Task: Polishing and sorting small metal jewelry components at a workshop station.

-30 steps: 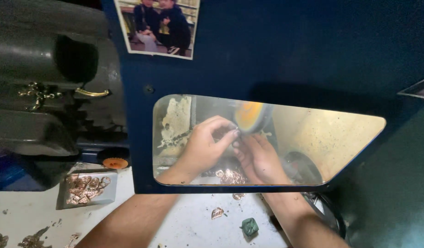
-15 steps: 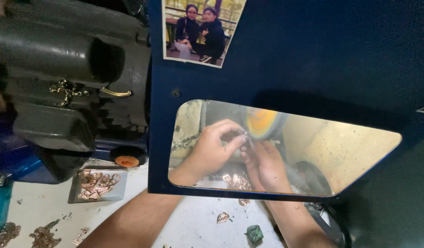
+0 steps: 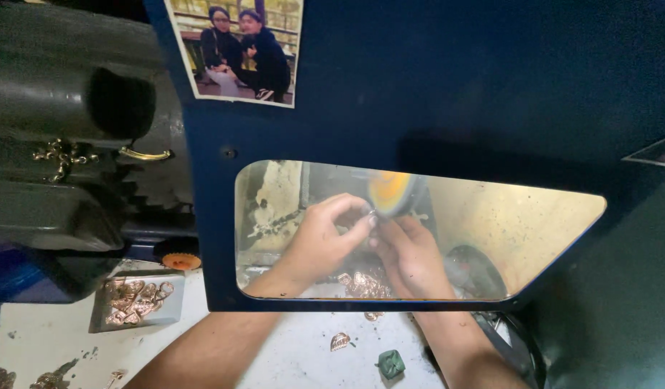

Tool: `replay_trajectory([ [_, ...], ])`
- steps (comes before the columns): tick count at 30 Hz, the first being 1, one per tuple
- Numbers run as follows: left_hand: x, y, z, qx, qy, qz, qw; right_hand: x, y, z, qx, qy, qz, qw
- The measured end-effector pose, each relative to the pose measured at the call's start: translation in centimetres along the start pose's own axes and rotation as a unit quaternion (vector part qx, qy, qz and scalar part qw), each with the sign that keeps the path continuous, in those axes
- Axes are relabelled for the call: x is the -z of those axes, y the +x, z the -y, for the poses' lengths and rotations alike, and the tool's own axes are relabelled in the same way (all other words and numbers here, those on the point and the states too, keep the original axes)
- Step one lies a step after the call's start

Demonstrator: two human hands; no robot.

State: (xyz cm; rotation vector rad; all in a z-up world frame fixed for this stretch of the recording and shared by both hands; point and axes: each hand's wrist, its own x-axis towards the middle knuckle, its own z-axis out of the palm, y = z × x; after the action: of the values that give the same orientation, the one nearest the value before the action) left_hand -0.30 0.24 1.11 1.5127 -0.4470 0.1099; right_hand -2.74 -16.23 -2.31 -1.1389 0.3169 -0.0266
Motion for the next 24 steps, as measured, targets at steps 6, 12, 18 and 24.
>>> replay_trajectory([
  [6,-0.6,-0.4,0.8,-0.016,-0.002,-0.023,1.0,1.2,0.9,-1.2,0.005,0.037,0.011,0.999],
  [12,-0.5,-0.4,0.5,0.003,-0.007,-0.019,1.0,0.7,0.3,-0.6,-0.003,0.071,0.026,0.997],
  [18,-1.3,-0.9,1.7,0.1,-0.07,0.018,0.992,1.6,0.1,-0.2,-0.032,0.074,0.039,0.996],
  [24,0.1,-0.8,0.1,0.098,-0.082,0.026,0.991,-0.9,-0.7,0.9,-0.026,0.051,0.043,0.997],
])
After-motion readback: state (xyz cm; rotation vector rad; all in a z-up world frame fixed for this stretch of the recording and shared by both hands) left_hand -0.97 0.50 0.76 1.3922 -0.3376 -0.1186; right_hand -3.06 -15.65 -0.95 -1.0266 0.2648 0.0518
